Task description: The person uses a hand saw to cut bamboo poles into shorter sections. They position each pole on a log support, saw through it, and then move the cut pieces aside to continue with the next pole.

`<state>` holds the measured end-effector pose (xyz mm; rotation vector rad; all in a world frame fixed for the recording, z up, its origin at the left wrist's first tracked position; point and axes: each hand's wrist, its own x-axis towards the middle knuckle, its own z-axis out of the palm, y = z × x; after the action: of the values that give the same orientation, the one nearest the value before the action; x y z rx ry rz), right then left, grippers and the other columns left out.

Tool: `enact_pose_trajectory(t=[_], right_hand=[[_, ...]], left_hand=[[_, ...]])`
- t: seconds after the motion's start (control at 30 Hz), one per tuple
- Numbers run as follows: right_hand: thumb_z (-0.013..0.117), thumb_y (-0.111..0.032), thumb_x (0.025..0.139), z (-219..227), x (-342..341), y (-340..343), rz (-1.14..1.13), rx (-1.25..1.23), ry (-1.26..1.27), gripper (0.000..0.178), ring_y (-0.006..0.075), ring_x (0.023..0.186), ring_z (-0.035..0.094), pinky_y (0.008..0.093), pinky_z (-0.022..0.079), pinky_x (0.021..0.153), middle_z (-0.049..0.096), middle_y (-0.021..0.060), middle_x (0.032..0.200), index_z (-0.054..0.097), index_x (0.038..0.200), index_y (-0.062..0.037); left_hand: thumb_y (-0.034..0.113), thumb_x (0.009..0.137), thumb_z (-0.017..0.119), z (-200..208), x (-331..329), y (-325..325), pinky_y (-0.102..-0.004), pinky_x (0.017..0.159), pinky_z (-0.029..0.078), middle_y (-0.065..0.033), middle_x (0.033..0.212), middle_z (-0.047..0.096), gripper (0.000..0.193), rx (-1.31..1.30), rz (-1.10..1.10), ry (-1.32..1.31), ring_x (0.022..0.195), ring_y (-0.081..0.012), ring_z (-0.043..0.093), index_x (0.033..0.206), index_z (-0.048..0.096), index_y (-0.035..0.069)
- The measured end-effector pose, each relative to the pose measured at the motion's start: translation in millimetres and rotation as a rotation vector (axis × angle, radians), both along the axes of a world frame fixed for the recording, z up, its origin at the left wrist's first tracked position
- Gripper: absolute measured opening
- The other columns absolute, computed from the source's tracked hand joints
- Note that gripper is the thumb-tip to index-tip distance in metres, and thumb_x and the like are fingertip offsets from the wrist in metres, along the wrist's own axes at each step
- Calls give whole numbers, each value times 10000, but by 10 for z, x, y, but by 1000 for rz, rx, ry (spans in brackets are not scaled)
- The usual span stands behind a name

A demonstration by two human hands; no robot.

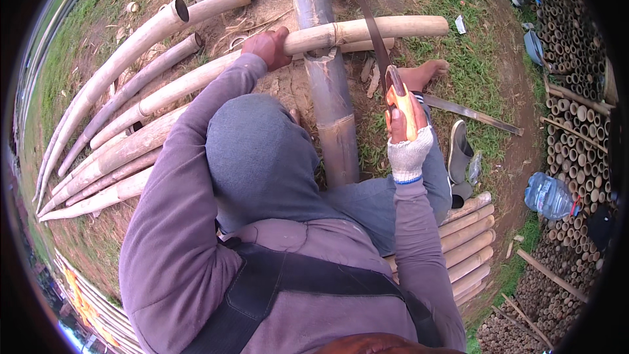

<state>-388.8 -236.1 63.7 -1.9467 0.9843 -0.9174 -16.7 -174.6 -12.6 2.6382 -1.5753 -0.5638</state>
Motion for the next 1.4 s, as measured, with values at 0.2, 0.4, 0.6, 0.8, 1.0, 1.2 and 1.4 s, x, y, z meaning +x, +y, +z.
enact_pose_trajectory(t=[0.2,0.4,0.6,0.8,1.0,1.2,1.4], right_hand=[[687,-234,1059,238,-1066,857,-24,226,50,549,315,1193,705,415,539,1052,691,260,1354,545,1445,130],[726,-186,1037,-168,184,-185,-7,49,-48,457,285,1153,731,383,557,1014,742,229,1265,634,1387,92],[717,-195,1043,-7,-7,95,27,-68,-6,474,278,1146,730,385,563,1009,742,219,1266,614,1408,90],[678,-194,1066,276,-802,812,26,338,-10,553,272,1157,718,391,558,1033,724,225,1306,511,1484,127],[724,-172,1043,-34,483,-310,-12,-117,-8,428,298,1092,748,379,563,994,759,228,1215,647,1377,86],[709,-233,1059,284,-336,455,18,53,12,507,256,1118,729,377,563,995,751,206,1242,601,1407,119],[693,-219,1065,218,-590,623,-6,236,-4,525,236,1131,718,347,555,992,741,198,1269,562,1451,113]], left_hand=[[430,848,803,-20,-10,40,-515,873,608,-185,1072,784,521,27,0,3,995,-397,776,1260,628,163],[430,848,811,-23,-7,-48,-494,884,613,-154,1113,779,536,22,-30,6,1022,-358,777,1279,629,166],[415,854,805,24,68,4,-489,882,618,-162,1109,776,511,12,-4,-20,1032,-368,772,1260,635,154],[396,855,806,-62,30,34,-484,866,626,-174,1095,774,499,30,-19,21,1002,-370,775,1241,636,128],[406,878,812,53,3,-27,-483,883,629,-184,1106,776,526,14,-70,9,1023,-369,774,1271,620,116],[376,869,784,3,50,69,-487,853,632,-180,1054,777,499,33,-24,16,959,-369,784,1276,632,129],[392,896,795,18,13,7,-469,851,635,-172,1063,771,504,102,-18,50,960,-350,778,1283,611,128]])
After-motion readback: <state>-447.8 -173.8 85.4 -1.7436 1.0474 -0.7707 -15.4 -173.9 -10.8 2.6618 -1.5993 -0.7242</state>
